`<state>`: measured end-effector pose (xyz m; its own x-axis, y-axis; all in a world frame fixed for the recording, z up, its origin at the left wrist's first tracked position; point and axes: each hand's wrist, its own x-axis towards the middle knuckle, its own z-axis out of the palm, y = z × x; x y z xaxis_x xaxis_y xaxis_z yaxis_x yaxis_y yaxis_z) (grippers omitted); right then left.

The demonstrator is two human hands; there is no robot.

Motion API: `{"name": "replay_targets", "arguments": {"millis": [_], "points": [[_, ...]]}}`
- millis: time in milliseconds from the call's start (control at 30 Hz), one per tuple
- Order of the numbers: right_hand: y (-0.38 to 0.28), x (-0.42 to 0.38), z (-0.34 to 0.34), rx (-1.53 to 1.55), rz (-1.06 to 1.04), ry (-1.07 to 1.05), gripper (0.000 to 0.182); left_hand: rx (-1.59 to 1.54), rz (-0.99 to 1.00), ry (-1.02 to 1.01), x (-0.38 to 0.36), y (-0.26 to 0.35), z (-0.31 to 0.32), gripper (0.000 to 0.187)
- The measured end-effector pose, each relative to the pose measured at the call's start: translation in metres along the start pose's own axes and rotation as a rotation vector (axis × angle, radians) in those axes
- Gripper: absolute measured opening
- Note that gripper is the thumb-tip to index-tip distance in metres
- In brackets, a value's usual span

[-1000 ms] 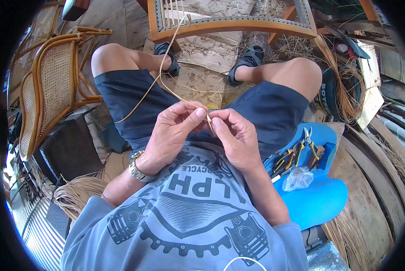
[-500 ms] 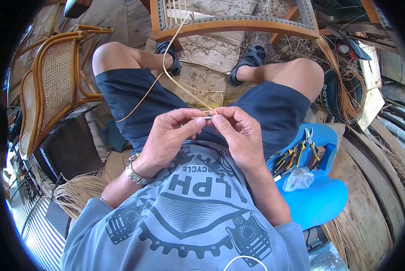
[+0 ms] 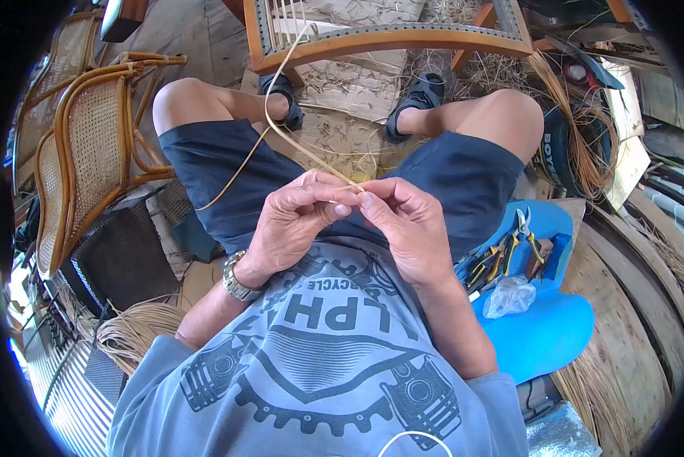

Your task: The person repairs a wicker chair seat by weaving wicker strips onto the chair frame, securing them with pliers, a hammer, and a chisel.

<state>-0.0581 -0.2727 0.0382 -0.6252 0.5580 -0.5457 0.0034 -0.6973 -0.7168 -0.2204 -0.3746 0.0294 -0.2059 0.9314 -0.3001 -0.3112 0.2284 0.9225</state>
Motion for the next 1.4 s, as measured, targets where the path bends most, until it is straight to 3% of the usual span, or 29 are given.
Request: {"name": "replay_targets", "arguments": {"millis": [167,433,633,700,800,1033,1167,1300,1400], "points": [[-0.005,-0.004,0.001,-0.113,-0.056,0.014,0.021,-0.007,-0.035,-0.031,0.000,0.005,0.001,0.019],[-0.003,-0.017,0.001,-0.062,-0.038,0.063,0.019,-0.162,-0.432,-0.019,0.001,0.029,0.005,0.018],[-0.010,-0.036,0.002,-0.019,-0.006,0.080,0.012,-0.092,-0.305,-0.133,-0.012,0.027,0.009,0.022],[-0.015,-0.046,0.002,-0.049,0.038,0.075,0.012,-0.100,-0.317,-0.189,-0.016,0.029,0.008,0.023],[-0.010,-0.056,0.000,-0.016,0.068,0.064,0.010,-0.360,-0.415,-0.226,-0.021,0.024,0.009,0.018],[-0.006,-0.087,0.006,-0.005,0.054,0.033,0.004,-0.375,-0.489,-0.417,-0.036,0.027,0.014,0.013],[-0.003,-0.094,0.003,0.040,-0.050,-0.011,0.003,-0.339,-0.422,-0.448,-0.043,0.031,0.020,0.016],[-0.004,-0.094,0.005,0.128,-0.058,0.023,0.006,-0.567,-0.358,-0.347,-0.047,0.023,0.027,0.021],[-0.002,-0.093,0.002,0.144,-0.076,0.018,0.008,-0.537,-0.336,-0.340,-0.047,0.022,0.030,0.022]]}}
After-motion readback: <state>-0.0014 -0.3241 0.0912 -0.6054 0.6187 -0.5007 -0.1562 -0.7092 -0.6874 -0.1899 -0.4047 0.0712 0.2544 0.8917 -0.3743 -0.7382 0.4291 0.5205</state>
